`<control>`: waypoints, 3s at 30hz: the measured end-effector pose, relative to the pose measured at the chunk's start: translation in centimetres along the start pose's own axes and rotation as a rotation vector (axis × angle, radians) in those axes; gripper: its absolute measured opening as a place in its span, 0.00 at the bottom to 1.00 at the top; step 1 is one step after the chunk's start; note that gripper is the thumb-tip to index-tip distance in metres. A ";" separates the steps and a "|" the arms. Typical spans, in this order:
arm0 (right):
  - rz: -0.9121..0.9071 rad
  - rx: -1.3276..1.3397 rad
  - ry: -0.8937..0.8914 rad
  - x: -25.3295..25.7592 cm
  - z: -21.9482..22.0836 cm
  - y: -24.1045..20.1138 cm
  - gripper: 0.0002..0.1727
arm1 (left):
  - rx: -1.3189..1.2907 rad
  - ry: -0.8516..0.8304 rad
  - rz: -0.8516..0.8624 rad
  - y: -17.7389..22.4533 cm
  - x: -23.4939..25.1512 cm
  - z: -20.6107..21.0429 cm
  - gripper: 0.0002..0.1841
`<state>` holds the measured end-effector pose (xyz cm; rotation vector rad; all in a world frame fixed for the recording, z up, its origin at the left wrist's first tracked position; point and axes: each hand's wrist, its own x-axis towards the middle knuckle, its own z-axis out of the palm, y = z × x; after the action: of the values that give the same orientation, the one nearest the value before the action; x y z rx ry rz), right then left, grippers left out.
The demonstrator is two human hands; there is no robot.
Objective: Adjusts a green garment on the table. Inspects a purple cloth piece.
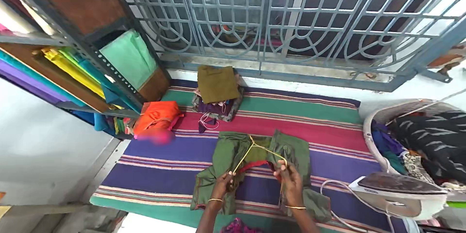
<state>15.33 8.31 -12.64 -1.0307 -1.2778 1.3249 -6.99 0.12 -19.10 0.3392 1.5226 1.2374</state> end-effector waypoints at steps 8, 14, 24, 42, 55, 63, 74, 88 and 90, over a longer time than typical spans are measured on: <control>-0.019 0.058 -0.358 0.9 -1.5 -1.9 0.14 | -0.030 -0.223 0.221 2.9 -3.1 1.4 0.16; 0.453 0.044 -0.675 1.1 -1.4 -1.1 0.28 | 0.154 -0.171 0.155 6.7 -1.0 4.6 0.20; 0.758 0.191 -0.340 11.5 5.7 -0.9 0.46 | 0.782 -0.362 0.497 11.4 0.1 8.2 0.19; -0.136 -0.171 -0.368 10.9 3.9 -4.6 0.21 | 1.058 -0.400 0.196 -2.9 2.8 1.0 0.28; 0.292 -0.041 -0.584 3.9 0.8 -6.9 0.22 | 0.647 -0.289 0.558 2.7 -2.5 6.2 0.43; 0.233 0.038 -0.581 3.2 1.2 -10.3 0.24 | 0.383 -0.472 0.550 5.8 -5.8 7.8 0.21; 0.007 -0.139 -0.628 3.3 2.4 -13.5 0.12 | 0.381 -0.659 0.387 10.5 -6.8 6.5 0.14; 0.044 -0.271 -0.331 3.3 0.9 -13.5 0.08 | 0.599 -0.187 0.422 10.3 -5.4 6.2 0.17; 0.052 -0.126 -0.303 3.1 0.8 -13.7 0.07 | 0.407 -0.150 0.376 10.3 -4.7 5.8 0.15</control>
<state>15.30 10.68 1.28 -0.9797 -1.5862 1.4969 -4.33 3.86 -7.28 1.0012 1.6192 1.1444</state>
